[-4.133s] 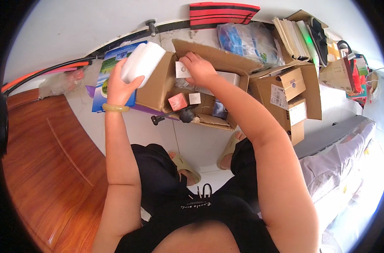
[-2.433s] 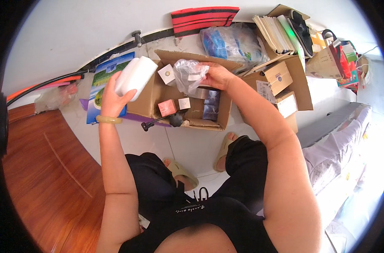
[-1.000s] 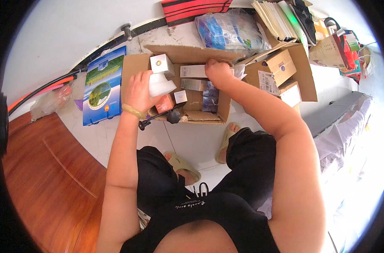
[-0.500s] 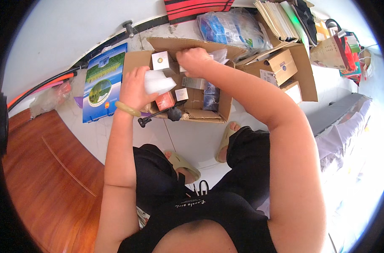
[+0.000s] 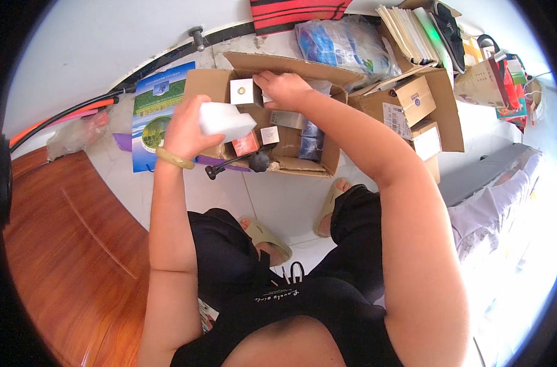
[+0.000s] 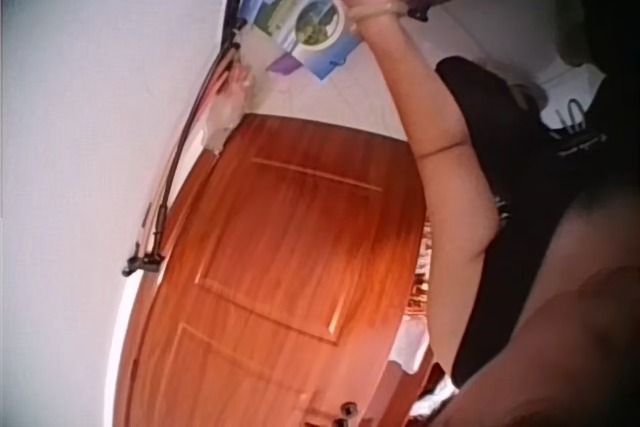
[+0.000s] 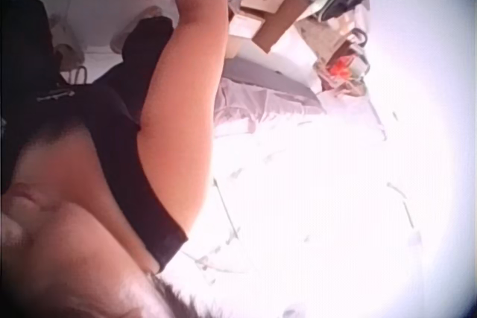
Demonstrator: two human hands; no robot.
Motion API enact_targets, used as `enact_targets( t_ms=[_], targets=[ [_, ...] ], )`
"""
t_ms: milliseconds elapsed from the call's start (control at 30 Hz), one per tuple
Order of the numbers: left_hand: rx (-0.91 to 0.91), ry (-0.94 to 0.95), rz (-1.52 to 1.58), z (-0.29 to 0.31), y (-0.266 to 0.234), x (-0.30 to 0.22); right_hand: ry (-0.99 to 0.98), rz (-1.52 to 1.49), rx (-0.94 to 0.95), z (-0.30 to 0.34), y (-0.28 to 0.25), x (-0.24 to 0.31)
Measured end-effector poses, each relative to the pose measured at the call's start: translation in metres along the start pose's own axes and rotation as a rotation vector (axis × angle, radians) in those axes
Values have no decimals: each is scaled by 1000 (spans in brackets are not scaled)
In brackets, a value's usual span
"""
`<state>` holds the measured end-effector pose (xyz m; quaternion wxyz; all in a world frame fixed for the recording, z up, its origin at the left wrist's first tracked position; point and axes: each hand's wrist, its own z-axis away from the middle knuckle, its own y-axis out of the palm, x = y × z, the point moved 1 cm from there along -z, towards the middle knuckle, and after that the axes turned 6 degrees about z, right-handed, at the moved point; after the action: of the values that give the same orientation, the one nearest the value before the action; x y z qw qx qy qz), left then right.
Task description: The person walks through a cluttered room, picks up a plastic bag and a roll of paper towels, and disposes of the bag in a trash bin. They then sit on the floor and sort through small boxes and items in a cardboard box, picking them up and placing them back.
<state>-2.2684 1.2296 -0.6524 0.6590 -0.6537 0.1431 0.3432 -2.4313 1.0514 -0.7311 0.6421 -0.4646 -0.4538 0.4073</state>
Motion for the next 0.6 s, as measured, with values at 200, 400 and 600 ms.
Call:
enact_targets(
  t_ms=[200, 400, 600],
  targets=[
    [17, -9, 1, 0, 0, -2, -74, -8, -50, 18, -5, -13],
    [49, -113, 107, 4, -14, -4, 2, -60, -155, 42, -7, -16],
    [21, -154, 402, 7, -38, 16, 149, 57, 191, 71, 12, -22]
  ],
)
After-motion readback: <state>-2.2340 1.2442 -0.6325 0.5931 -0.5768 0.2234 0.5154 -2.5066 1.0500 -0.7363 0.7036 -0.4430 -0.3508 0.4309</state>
